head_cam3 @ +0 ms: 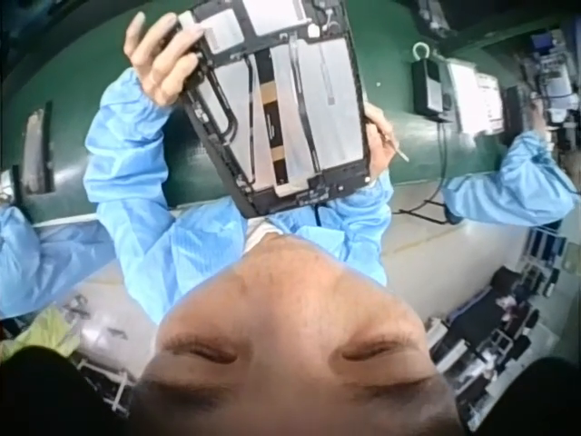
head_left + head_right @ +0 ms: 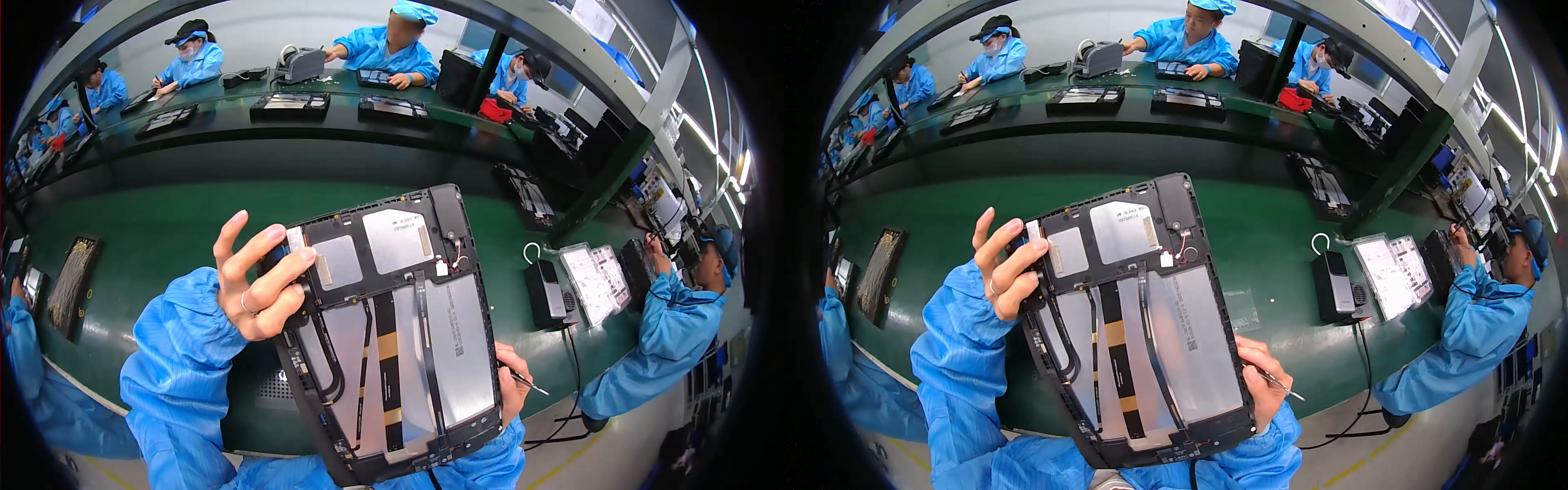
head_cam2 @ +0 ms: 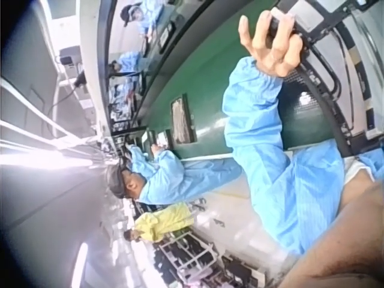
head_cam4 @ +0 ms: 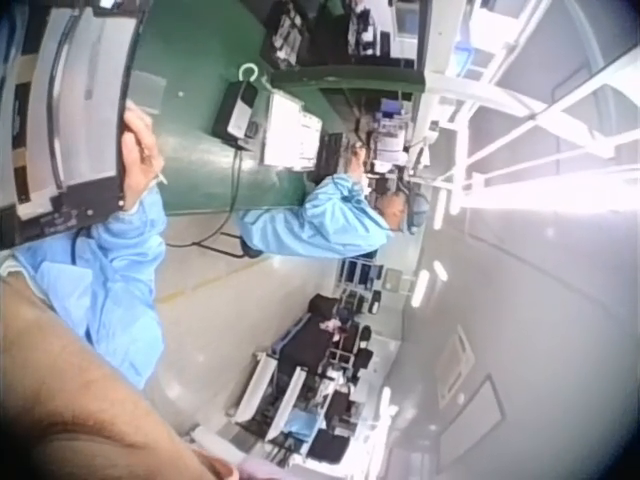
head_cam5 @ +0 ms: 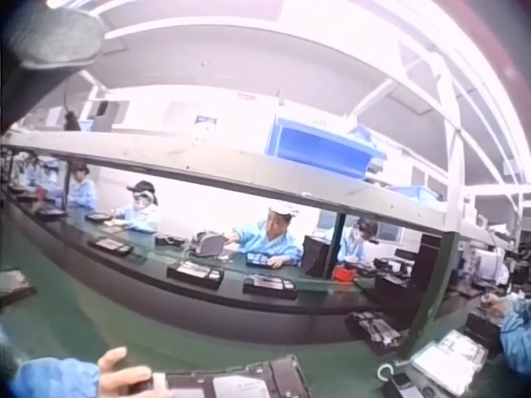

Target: The person assembles internal components of a tablet device by hand, placing a flex cable and an adhesive strip onto an internal chassis, then inspecting the tablet components. Tweezers and a pointing tool are used to position the small components.

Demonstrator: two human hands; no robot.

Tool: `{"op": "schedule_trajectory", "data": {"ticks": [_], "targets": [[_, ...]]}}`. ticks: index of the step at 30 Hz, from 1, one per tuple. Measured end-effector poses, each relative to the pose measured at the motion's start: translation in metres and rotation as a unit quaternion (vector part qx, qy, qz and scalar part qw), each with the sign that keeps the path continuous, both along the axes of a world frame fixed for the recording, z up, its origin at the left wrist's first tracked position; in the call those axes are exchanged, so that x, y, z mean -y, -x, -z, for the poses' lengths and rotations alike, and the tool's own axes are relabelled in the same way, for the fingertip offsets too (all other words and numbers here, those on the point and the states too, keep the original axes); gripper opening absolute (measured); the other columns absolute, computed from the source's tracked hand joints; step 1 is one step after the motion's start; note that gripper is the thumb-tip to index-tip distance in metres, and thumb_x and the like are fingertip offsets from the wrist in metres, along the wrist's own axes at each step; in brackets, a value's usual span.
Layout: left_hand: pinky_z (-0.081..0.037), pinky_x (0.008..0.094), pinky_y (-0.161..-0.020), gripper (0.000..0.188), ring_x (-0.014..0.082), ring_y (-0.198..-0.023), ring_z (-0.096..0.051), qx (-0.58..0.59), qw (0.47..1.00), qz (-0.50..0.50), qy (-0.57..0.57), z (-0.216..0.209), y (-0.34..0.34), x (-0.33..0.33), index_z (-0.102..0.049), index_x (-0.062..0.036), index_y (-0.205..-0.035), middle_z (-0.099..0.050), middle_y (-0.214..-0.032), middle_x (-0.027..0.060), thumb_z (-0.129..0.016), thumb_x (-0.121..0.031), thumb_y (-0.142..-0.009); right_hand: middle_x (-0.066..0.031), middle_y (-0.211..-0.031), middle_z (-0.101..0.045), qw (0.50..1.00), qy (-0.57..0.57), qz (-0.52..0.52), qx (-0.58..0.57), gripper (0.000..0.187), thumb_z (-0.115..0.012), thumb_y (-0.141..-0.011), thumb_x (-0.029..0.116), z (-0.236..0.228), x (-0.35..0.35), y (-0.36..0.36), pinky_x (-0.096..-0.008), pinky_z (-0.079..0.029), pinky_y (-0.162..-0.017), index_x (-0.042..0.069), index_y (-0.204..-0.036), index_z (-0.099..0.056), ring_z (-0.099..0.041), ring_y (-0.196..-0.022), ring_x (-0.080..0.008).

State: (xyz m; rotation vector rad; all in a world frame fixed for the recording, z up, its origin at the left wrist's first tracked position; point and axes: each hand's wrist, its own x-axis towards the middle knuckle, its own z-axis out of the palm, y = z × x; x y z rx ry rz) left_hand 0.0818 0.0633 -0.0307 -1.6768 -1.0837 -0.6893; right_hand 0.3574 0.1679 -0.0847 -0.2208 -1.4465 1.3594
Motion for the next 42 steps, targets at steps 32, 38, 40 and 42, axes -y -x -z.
{"op": "schedule_trajectory", "data": {"ticks": [32, 38, 40, 42], "targets": [[-0.035, 0.0549, -0.082, 0.024, 0.0280, -0.085, -0.052, 0.006, 0.995, 0.078, -0.068, 0.007, -0.001, -0.019, -0.042, -0.0087, -0.078, -0.056, -0.089, 0.0069, -0.058, -0.007, -0.060, -0.0247, -0.095, -0.053, 0.997, 0.071, 0.032, -0.022, 0.021, -0.047, -0.076, 0.009, 0.016, -0.005, -0.007, -0.0350, -0.038, -0.081, -0.006, -0.091, -0.052, -0.052, -0.087, -0.0246], [-0.035, 0.0542, -0.082, 0.022, 0.0267, -0.086, -0.053, 0.005, 0.994, 0.075, -0.083, 0.007, -0.002, -0.020, -0.043, -0.0094, -0.078, -0.057, -0.089, 0.0063, -0.057, -0.008, -0.061, -0.0241, -0.094, -0.053, 0.997, 0.063, 0.039, -0.009, 0.023, -0.047, -0.077, 0.012, 0.017, -0.007, -0.010, -0.0346, -0.038, -0.080, -0.006, -0.091, -0.051, -0.052, -0.085, -0.0243], [-0.035, 0.0543, -0.082, 0.022, 0.0266, -0.086, -0.053, 0.010, 0.994, 0.076, -0.078, 0.007, -0.002, -0.019, -0.043, -0.0095, -0.078, -0.057, -0.089, 0.0063, -0.057, -0.008, -0.062, -0.0241, -0.094, -0.053, 0.997, 0.062, 0.039, -0.001, 0.023, -0.047, -0.076, 0.012, 0.017, -0.006, -0.009, -0.0347, -0.038, -0.080, -0.006, -0.091, -0.051, -0.052, -0.085, -0.0243], [-0.035, 0.0543, -0.082, 0.022, 0.0265, -0.086, -0.053, 0.015, 0.994, 0.078, -0.074, 0.007, 0.000, -0.018, -0.043, -0.0096, -0.078, -0.057, -0.088, 0.0062, -0.057, -0.008, -0.062, -0.0240, -0.094, -0.053, 0.997, 0.067, 0.043, 0.003, 0.024, -0.047, -0.076, 0.012, 0.017, -0.005, -0.008, -0.0348, -0.038, -0.080, -0.006, -0.092, -0.051, -0.051, -0.085, -0.0242]]}}
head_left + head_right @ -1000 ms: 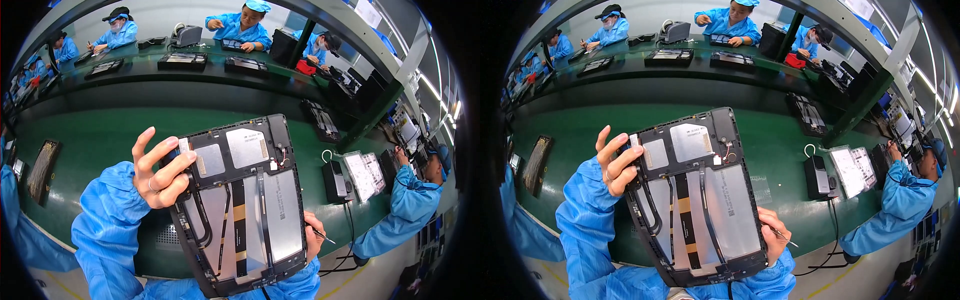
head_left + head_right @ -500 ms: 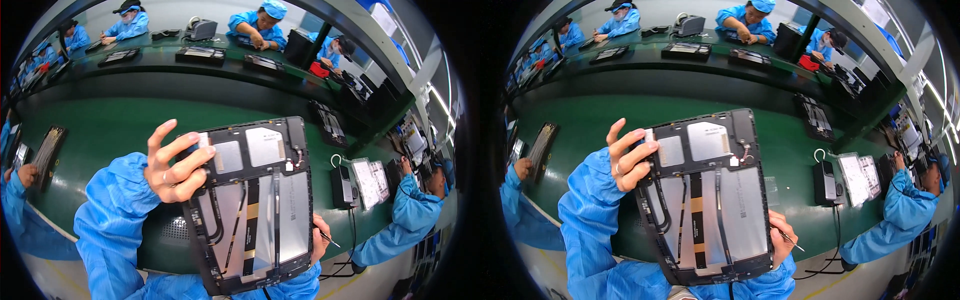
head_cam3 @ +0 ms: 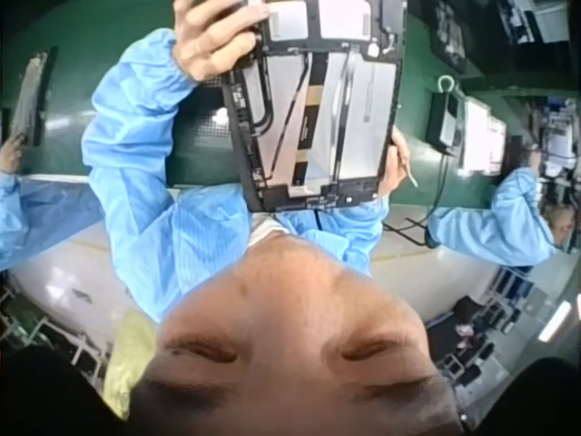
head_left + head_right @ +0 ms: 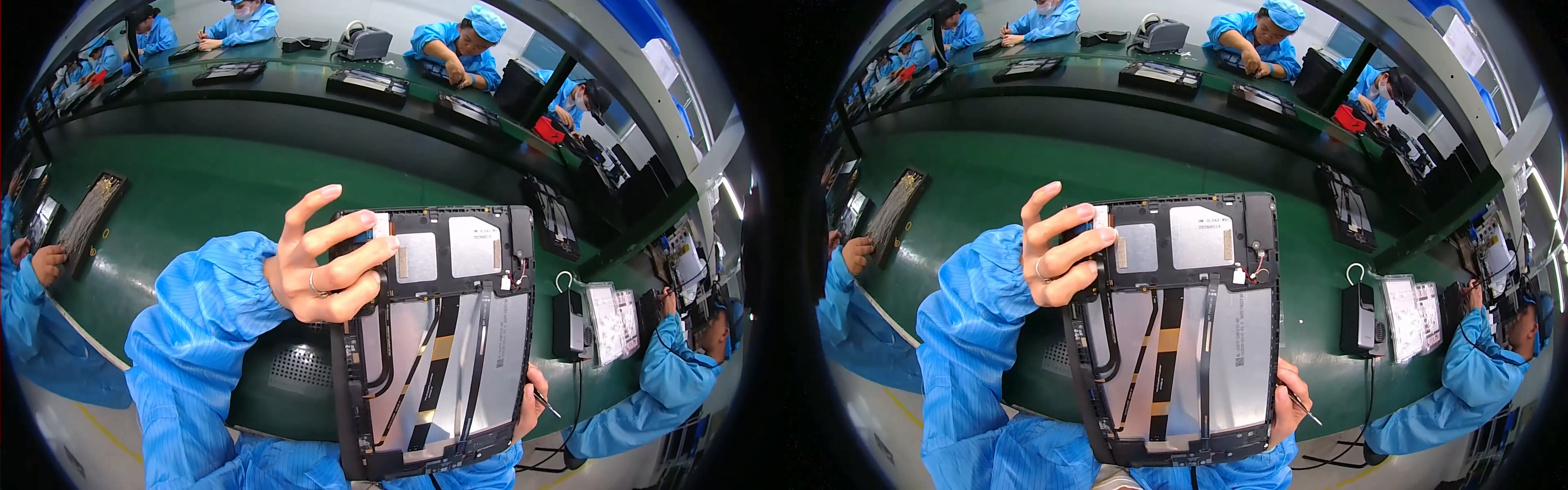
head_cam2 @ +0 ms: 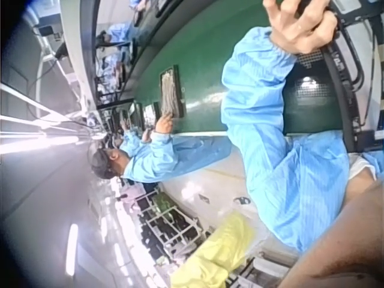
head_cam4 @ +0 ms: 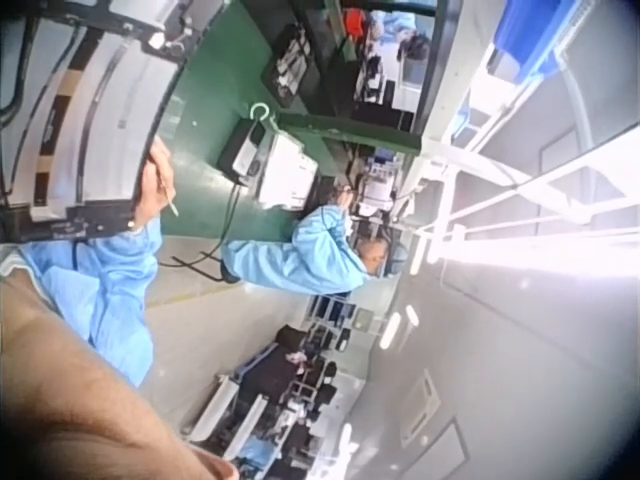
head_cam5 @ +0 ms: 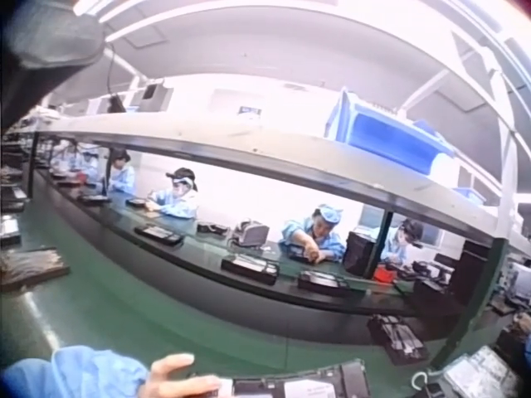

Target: The person assembles internal components of a tablet device by hand, placing a flex cable and an adhesive strip onto an internal chassis, then inspecting the tablet components. Tweezers and a pointing tool are used to position the small components.

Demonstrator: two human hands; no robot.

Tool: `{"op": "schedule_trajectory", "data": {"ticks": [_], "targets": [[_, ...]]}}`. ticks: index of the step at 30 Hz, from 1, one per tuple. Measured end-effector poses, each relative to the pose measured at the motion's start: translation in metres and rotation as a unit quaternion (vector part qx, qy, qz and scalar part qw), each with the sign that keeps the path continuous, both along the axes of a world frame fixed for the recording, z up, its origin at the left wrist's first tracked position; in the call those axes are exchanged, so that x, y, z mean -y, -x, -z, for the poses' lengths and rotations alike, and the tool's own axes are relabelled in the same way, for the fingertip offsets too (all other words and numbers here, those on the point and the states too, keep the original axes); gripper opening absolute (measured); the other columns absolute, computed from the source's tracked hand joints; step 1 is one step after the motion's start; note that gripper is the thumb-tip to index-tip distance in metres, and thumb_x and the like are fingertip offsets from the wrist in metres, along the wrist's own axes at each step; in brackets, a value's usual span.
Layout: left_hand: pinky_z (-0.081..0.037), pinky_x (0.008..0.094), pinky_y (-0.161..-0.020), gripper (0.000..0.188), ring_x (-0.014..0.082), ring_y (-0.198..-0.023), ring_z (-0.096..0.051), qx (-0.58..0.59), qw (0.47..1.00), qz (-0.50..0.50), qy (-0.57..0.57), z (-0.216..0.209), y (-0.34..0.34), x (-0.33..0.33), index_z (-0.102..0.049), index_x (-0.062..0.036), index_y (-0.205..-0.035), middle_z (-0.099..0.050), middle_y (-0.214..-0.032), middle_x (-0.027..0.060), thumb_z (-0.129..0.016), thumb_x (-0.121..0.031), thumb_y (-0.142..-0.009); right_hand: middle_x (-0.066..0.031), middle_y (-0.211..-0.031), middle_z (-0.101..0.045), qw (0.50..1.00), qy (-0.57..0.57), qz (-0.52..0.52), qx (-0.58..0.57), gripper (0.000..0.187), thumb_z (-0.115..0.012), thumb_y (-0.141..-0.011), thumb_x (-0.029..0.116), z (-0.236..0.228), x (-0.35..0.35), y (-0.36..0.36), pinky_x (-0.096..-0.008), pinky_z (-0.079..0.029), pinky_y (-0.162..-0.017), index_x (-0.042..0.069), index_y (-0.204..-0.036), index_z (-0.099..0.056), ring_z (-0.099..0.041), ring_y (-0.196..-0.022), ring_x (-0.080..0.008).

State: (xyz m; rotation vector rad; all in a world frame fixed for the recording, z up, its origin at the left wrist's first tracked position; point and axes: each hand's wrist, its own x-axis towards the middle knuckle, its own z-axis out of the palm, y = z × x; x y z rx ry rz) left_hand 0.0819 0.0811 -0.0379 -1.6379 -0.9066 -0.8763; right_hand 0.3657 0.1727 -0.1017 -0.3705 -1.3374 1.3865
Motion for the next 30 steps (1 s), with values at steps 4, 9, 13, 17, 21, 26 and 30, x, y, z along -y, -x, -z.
{"op": "schedule_trajectory", "data": {"ticks": [4, 9, 13, 17, 21, 26, 30], "targets": [[-0.035, 0.0544, -0.082, 0.021, 0.0265, -0.086, -0.053, 0.001, 1.000, 0.000, 0.001, 0.0007, 0.0038, -0.0002, -0.042, -0.0096, -0.078, -0.057, -0.089, 0.0065, -0.057, -0.008, -0.063, -0.0237, -0.094, -0.053, 1.000, 0.007, 0.003, 0.004, 0.024, -0.047, -0.077, 0.013, -0.0004, 0.0014, 0.0022, -0.0350, -0.037, -0.081, -0.006, -0.091, -0.051, -0.051, -0.086, -0.0241], [-0.036, 0.0537, -0.081, 0.020, 0.0265, -0.084, -0.053, -0.003, 1.000, -0.002, 0.000, 0.0001, 0.0030, -0.0014, -0.042, -0.0099, -0.078, -0.057, -0.089, 0.0073, -0.056, -0.009, -0.063, -0.0232, -0.094, -0.053, 1.000, 0.008, 0.004, 0.012, 0.023, -0.047, -0.077, 0.014, 0.0017, -0.0011, 0.0001, -0.0351, -0.037, -0.081, -0.005, -0.089, -0.052, -0.051, -0.086, -0.0237], [-0.041, 0.0487, -0.078, 0.019, 0.0267, -0.084, -0.053, -0.001, 1.000, 0.021, -0.012, -0.0005, 0.0028, -0.0032, -0.043, -0.0096, -0.078, -0.055, -0.090, 0.0098, -0.055, -0.008, -0.063, -0.0230, -0.094, -0.053, 1.000, 0.006, 0.004, 0.011, 0.023, -0.047, -0.077, 0.014, 0.0013, -0.0008, -0.0001, -0.0348, -0.037, -0.081, -0.005, -0.089, -0.052, -0.051, -0.086, -0.0235], [-0.045, 0.0439, -0.073, 0.019, 0.0270, -0.083, -0.053, 0.007, 1.000, 0.020, -0.021, -0.0011, -0.0003, -0.0043, -0.044, -0.0093, -0.079, -0.054, -0.091, 0.0112, -0.054, -0.006, -0.062, -0.0225, -0.093, -0.053, 1.000, 0.008, 0.004, 0.010, 0.023, -0.048, -0.077, 0.015, 0.0019, -0.0016, -0.0007, -0.0343, -0.037, -0.080, -0.005, -0.089, -0.052, -0.051, -0.086, -0.0233], [-0.046, 0.0434, -0.072, 0.019, 0.0271, -0.082, -0.053, 0.007, 0.999, 0.025, -0.020, -0.0029, 0.0000, -0.0037, -0.044, -0.0092, -0.078, -0.054, -0.091, 0.0113, -0.054, -0.006, -0.063, -0.0223, -0.092, -0.053, 1.000, 0.005, 0.004, 0.005, 0.023, -0.047, -0.076, 0.014, 0.0001, -0.0008, 0.0006, -0.0338, -0.037, -0.080, -0.005, -0.088, -0.052, -0.051, -0.085, -0.0232], [-0.045, 0.0437, -0.072, 0.016, 0.0272, -0.082, -0.053, -0.012, 1.000, 0.016, -0.017, -0.0026, -0.0009, -0.0061, -0.044, -0.0087, -0.078, -0.055, -0.091, 0.0119, -0.054, -0.009, -0.066, -0.0229, -0.092, -0.053, 1.000, -0.003, 0.007, 0.003, 0.022, -0.046, -0.076, 0.013, 0.0018, -0.0034, -0.0004, -0.0344, -0.036, -0.081, -0.005, -0.088, -0.052, -0.050, -0.087, -0.0243], [-0.045, 0.0439, -0.072, 0.017, 0.0277, -0.082, -0.053, -0.013, 1.000, 0.019, -0.007, -0.0021, -0.0009, -0.0043, -0.043, -0.0081, -0.079, -0.055, -0.091, 0.0123, -0.054, -0.010, -0.067, -0.0240, -0.093, -0.053, 1.000, 0.014, 0.002, 0.022, 0.023, -0.046, -0.076, 0.011, 0.0002, -0.0013, -0.0030, -0.0349, -0.037, -0.081, -0.006, -0.089, -0.052, -0.051, -0.088, -0.0254]]}}
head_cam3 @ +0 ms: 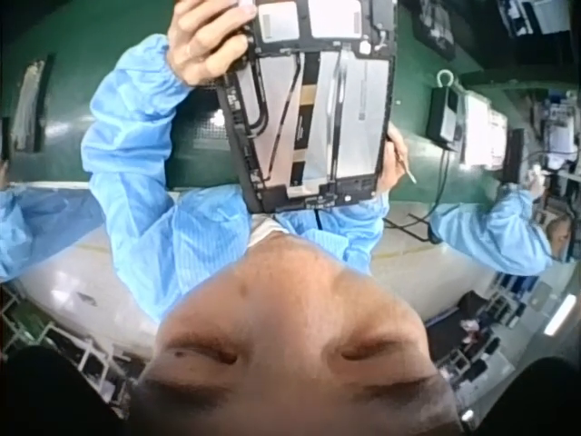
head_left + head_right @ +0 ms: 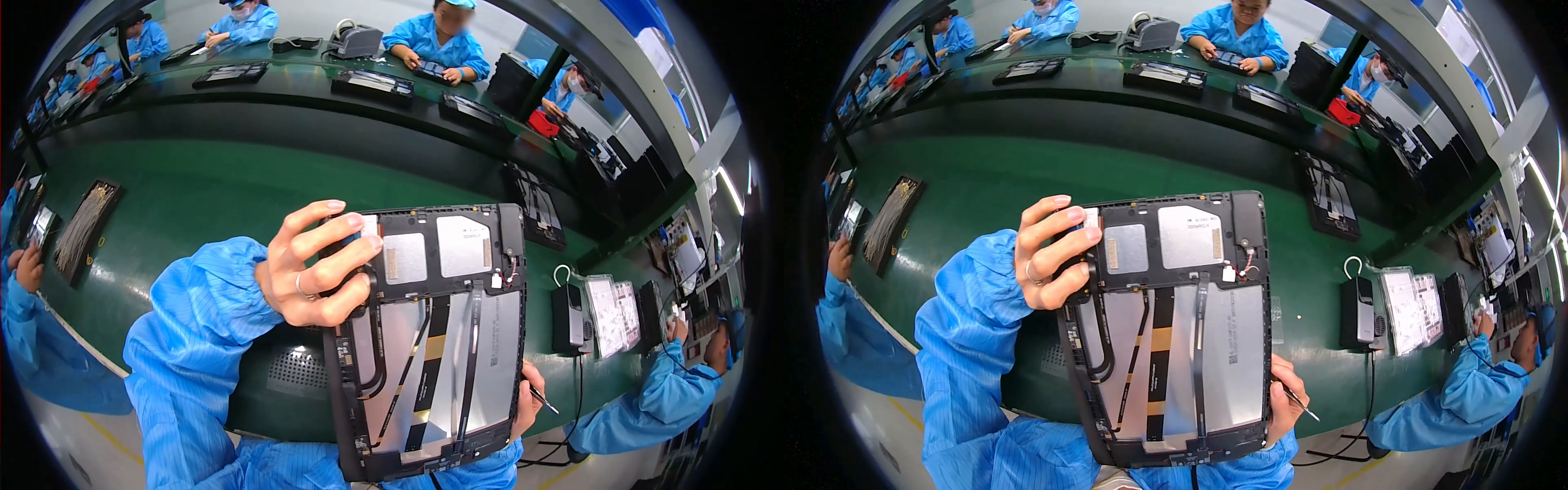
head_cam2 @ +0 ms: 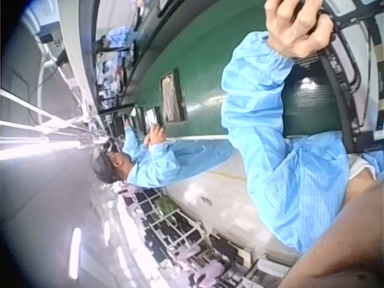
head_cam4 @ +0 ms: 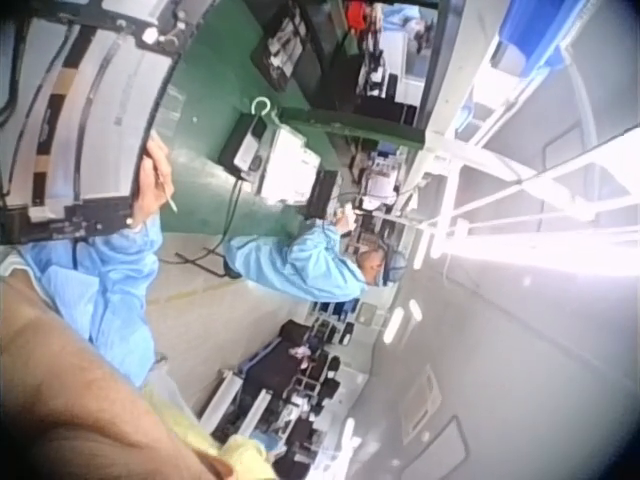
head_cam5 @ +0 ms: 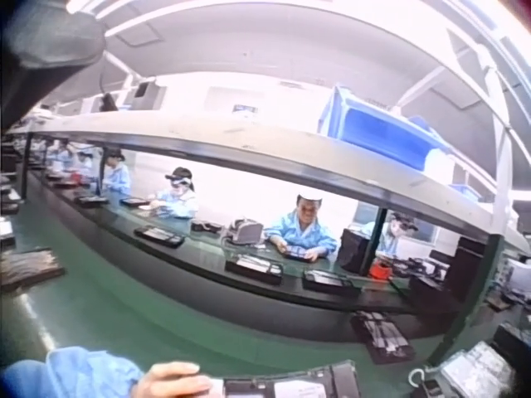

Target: The person assembles internal components of a tablet device by hand, placing a flex cable and an adhesive strip onto an internal chassis, then inspecting the tablet components. Tweezers and a pointing tool are used to position the small components.

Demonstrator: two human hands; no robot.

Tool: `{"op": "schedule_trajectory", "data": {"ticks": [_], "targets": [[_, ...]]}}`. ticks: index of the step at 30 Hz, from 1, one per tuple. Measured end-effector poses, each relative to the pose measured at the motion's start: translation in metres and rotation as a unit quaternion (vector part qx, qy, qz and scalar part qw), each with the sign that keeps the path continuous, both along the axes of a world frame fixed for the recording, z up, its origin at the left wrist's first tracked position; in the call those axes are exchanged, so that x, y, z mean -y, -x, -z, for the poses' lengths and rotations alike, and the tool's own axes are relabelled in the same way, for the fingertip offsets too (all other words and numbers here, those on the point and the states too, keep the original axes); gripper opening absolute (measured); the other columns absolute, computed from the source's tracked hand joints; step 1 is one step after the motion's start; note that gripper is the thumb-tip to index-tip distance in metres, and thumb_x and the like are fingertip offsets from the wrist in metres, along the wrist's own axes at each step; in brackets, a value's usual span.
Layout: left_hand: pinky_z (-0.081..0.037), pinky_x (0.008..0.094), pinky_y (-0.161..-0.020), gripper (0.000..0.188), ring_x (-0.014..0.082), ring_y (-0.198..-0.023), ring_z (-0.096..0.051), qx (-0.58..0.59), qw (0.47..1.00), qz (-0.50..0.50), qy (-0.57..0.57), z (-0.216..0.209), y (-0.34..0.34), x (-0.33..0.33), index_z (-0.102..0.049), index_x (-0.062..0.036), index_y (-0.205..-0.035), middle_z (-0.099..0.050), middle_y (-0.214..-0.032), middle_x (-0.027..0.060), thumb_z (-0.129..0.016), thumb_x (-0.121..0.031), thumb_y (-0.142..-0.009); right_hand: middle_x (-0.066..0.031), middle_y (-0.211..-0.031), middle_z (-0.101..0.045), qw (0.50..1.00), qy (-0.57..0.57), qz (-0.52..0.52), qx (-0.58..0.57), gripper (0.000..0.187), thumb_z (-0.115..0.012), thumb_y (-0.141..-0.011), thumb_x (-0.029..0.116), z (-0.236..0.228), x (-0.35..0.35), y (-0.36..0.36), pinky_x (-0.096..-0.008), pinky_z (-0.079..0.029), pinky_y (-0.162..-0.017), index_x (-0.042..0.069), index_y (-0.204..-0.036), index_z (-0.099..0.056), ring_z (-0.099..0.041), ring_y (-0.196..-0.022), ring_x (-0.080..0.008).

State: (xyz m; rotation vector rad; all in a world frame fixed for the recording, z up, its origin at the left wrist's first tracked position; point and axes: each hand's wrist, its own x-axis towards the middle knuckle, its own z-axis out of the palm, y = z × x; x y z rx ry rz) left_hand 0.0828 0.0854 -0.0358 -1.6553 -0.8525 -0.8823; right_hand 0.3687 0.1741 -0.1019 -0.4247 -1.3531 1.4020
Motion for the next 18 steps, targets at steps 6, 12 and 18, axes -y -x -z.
{"op": "schedule_trajectory", "data": {"ticks": [6, 12, 18], "targets": [[-0.045, 0.0453, -0.072, 0.023, 0.0285, -0.085, -0.052, -0.006, 0.999, -0.023, 0.041, 0.002, 0.002, 0.006, -0.042, -0.0072, -0.083, -0.053, -0.094, 0.0135, -0.057, -0.006, -0.066, -0.0252, -0.096, -0.052, 0.999, -0.036, -0.035, -0.008, 0.024, -0.047, -0.074, 0.007, -0.010, 0.000, 0.004, -0.0349, -0.038, -0.082, -0.006, -0.092, -0.054, -0.051, -0.089, -0.0262], [-0.045, 0.0451, -0.073, 0.031, 0.0281, -0.088, -0.050, -0.004, 0.995, -0.050, 0.085, 0.000, 0.003, 0.014, -0.039, -0.0092, -0.086, -0.051, -0.097, 0.0125, -0.061, -0.004, -0.065, -0.0248, -0.097, -0.052, 0.998, -0.035, -0.043, -0.012, 0.025, -0.047, -0.074, 0.007, -0.014, 0.002, 0.007, -0.0354, -0.038, -0.082, -0.006, -0.094, -0.054, -0.051, -0.090, -0.0271], [-0.044, 0.0459, -0.074, 0.032, 0.0277, -0.088, -0.050, 0.012, 0.996, -0.049, 0.080, 0.004, 0.004, 0.013, -0.039, -0.0097, -0.086, -0.051, -0.098, 0.0121, -0.061, -0.004, -0.064, -0.0245, -0.097, -0.053, 0.998, -0.040, -0.048, -0.007, 0.024, -0.047, -0.074, 0.007, -0.013, 0.002, 0.009, -0.0356, -0.038, -0.083, -0.006, -0.094, -0.054, -0.051, -0.091, -0.0271]]}}
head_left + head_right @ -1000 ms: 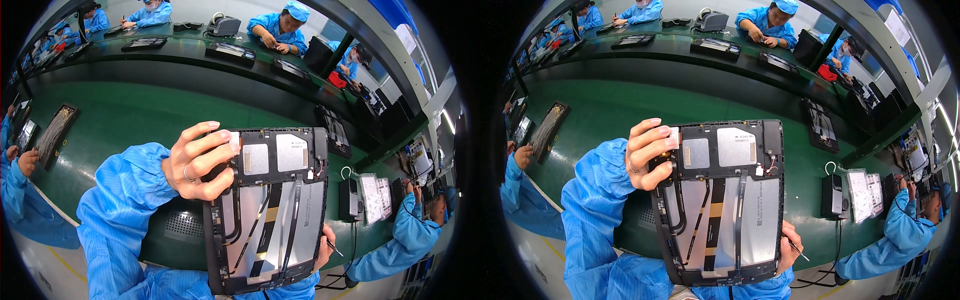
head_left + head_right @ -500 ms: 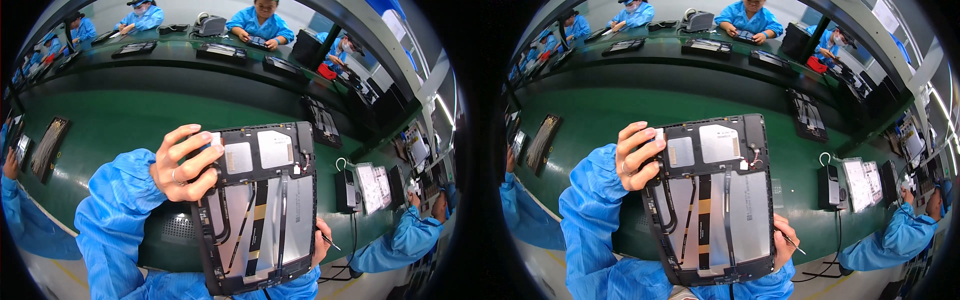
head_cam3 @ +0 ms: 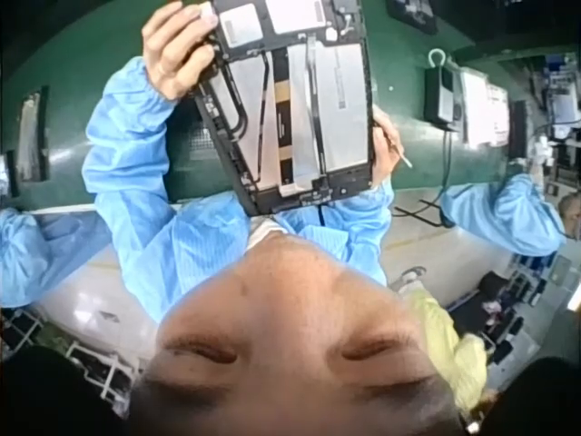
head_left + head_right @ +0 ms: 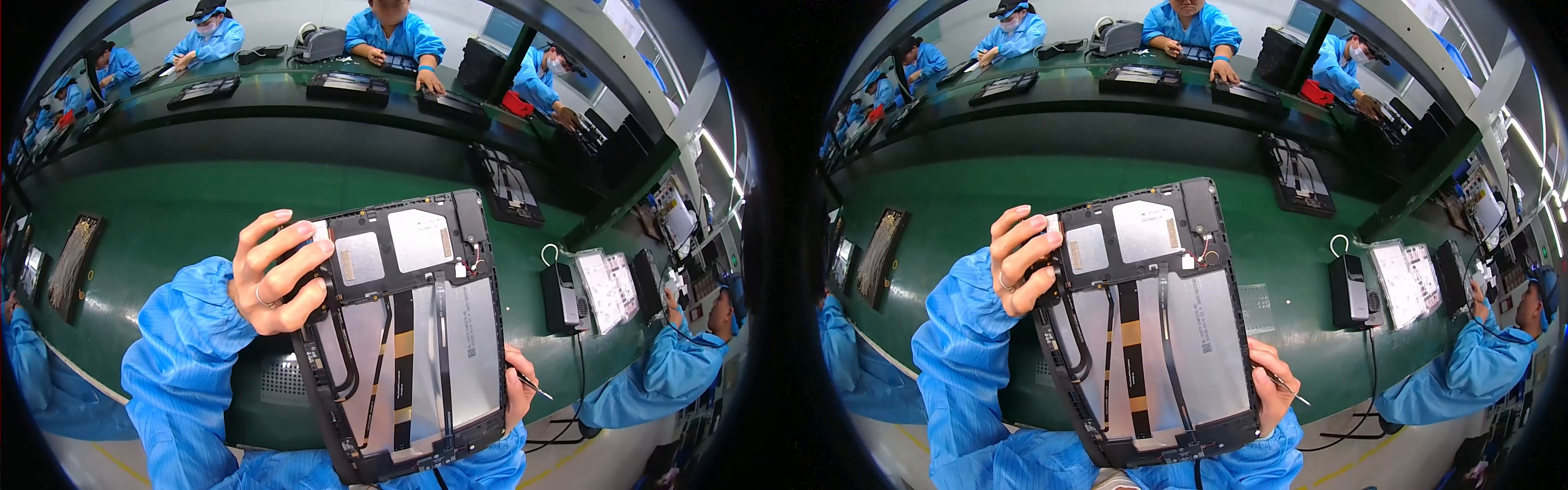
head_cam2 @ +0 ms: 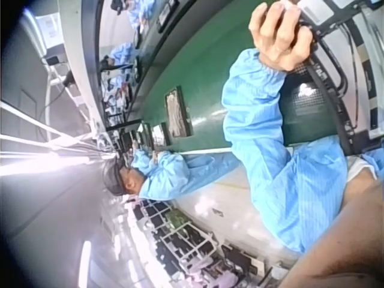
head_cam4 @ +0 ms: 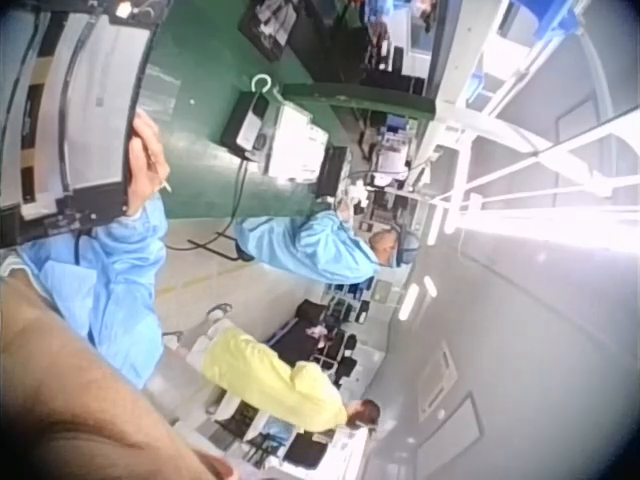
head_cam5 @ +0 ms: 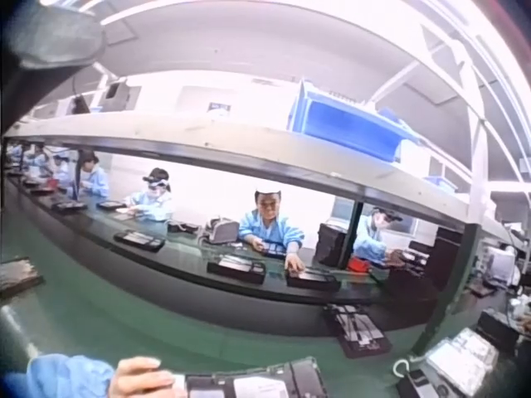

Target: The person assembles internal components of a tablet device by hand, placing a flex cable and an adhesive strip onto an internal chassis, then inspecting the tablet components. Tweezers and a pointing tool are used to position the small components.

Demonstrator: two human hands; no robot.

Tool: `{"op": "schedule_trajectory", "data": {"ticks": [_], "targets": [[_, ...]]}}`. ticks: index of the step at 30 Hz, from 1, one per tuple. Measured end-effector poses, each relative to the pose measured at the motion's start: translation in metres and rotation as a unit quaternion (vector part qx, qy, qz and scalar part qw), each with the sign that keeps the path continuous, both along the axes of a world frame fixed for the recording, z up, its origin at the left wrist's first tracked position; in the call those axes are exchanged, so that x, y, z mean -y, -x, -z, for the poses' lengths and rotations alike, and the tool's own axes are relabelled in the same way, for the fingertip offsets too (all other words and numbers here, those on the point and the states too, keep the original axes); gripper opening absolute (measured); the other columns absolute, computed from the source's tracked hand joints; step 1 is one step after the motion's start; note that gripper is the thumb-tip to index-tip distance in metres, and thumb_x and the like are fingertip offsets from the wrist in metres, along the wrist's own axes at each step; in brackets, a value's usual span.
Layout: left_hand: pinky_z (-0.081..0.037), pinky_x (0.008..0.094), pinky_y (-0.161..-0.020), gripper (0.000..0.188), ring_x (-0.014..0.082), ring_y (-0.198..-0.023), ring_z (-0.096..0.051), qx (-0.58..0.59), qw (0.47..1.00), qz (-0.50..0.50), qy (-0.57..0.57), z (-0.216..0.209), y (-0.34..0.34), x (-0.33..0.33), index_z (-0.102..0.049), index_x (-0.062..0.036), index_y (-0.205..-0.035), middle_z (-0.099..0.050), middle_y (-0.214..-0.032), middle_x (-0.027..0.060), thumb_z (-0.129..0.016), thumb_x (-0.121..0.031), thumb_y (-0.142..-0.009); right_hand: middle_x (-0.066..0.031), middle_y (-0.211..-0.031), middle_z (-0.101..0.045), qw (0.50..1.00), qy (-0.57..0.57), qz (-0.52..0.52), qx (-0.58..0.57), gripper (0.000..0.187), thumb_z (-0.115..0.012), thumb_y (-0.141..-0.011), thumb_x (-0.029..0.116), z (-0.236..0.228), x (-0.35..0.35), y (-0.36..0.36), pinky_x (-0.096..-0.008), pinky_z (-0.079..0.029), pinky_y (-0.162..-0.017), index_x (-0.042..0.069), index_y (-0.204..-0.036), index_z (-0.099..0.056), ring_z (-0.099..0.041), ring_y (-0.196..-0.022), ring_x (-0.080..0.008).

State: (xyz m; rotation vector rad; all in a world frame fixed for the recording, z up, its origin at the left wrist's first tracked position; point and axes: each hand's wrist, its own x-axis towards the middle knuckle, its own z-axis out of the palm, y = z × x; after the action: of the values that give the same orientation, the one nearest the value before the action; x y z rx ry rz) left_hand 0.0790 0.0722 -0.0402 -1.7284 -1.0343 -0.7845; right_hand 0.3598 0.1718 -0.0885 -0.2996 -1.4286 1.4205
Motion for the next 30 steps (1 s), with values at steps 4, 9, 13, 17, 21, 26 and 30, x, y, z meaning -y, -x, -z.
{"op": "schedule_trajectory", "data": {"ticks": [4, 9, 13, 17, 21, 26, 30], "targets": [[-0.043, 0.0462, -0.074, 0.033, 0.0273, -0.088, -0.050, 0.002, 1.000, 0.002, 0.002, 0.002, 0.001, 0.000, -0.039, -0.0100, -0.086, -0.050, -0.098, 0.0120, -0.062, -0.005, -0.064, -0.0239, -0.097, -0.053, 1.000, 0.000, 0.001, 0.009, 0.024, -0.047, -0.074, 0.007, -0.001, 0.001, 0.001, -0.0355, -0.037, -0.084, -0.006, -0.093, -0.055, -0.051, -0.091, -0.0270], [-0.043, 0.0452, -0.073, 0.029, 0.0272, -0.086, -0.052, -0.016, 1.000, -0.011, 0.006, 0.009, 0.008, 0.000, -0.041, -0.0098, -0.086, -0.052, -0.096, 0.0116, -0.061, -0.008, -0.065, -0.0226, -0.098, -0.053, 0.999, 0.039, 0.003, 0.024, 0.024, -0.046, -0.075, 0.005, 0.001, 0.001, 0.006, -0.0337, -0.036, -0.085, -0.006, -0.093, -0.055, -0.051, -0.090, -0.0262], [-0.043, 0.0390, -0.065, 0.024, 0.0266, -0.078, -0.054, -0.062, 0.997, -0.036, 0.025, 0.009, 0.012, 0.000, -0.044, -0.0080, -0.079, -0.055, -0.091, 0.0121, -0.059, -0.009, -0.061, -0.0183, -0.100, -0.054, 0.990, 0.089, 0.015, 0.108, 0.023, -0.045, -0.075, 0.003, -0.006, -0.001, 0.009, -0.0280, -0.039, -0.081, -0.006, -0.093, -0.055, -0.052, -0.088, -0.0211], [-0.041, 0.0369, -0.060, 0.025, 0.0260, -0.074, -0.054, -0.084, 0.991, -0.085, 0.053, 0.003, 0.029, 0.003, -0.047, -0.0058, -0.076, -0.056, -0.085, 0.0138, -0.059, -0.008, -0.054, -0.0184, -0.100, -0.053, 0.976, 0.166, 0.120, 0.072, 0.023, -0.045, -0.076, 0.002, -0.015, -0.010, 0.017, -0.0246, -0.044, -0.071, -0.006, -0.096, -0.054, -0.055, -0.080, -0.0194], [-0.039, 0.0385, -0.067, 0.025, 0.0255, -0.075, -0.051, -0.123, 0.965, -0.206, 0.104, -0.012, 0.062, -0.008, -0.050, -0.0028, -0.080, -0.052, -0.086, 0.0124, -0.054, -0.006, -0.056, -0.0239, -0.096, -0.053, 0.977, 0.166, 0.133, -0.018, 0.022, -0.044, -0.077, 0.002, -0.010, -0.020, 0.006, -0.0318, -0.048, -0.064, -0.008, -0.094, -0.052, -0.058, -0.067, -0.0247], [-0.035, 0.0350, -0.070, 0.019, 0.0237, -0.076, -0.045, -0.158, 0.906, -0.369, 0.135, -0.019, 0.109, -0.045, -0.047, -0.0054, -0.080, -0.047, -0.080, 0.0082, -0.052, -0.005, -0.062, -0.0237, -0.093, -0.054, 0.978, 0.157, 0.139, -0.018, 0.021, -0.044, -0.077, 0.003, -0.003, -0.027, -0.003, -0.0303, -0.048, -0.060, -0.008, -0.093, -0.053, -0.057, -0.065, -0.0237], [-0.034, 0.0335, -0.068, 0.018, 0.0214, -0.075, -0.046, -0.157, 0.870, -0.448, 0.130, 0.008, 0.142, -0.074, -0.047, -0.0081, -0.082, -0.048, -0.080, 0.0063, -0.052, -0.008, -0.065, -0.0230, -0.090, -0.055, 0.978, 0.154, 0.138, 0.002, 0.019, -0.045, -0.077, 0.004, 0.005, -0.031, 0.001, -0.0286, -0.048, -0.055, -0.007, -0.091, -0.054, -0.056, -0.061, -0.0225]]}}
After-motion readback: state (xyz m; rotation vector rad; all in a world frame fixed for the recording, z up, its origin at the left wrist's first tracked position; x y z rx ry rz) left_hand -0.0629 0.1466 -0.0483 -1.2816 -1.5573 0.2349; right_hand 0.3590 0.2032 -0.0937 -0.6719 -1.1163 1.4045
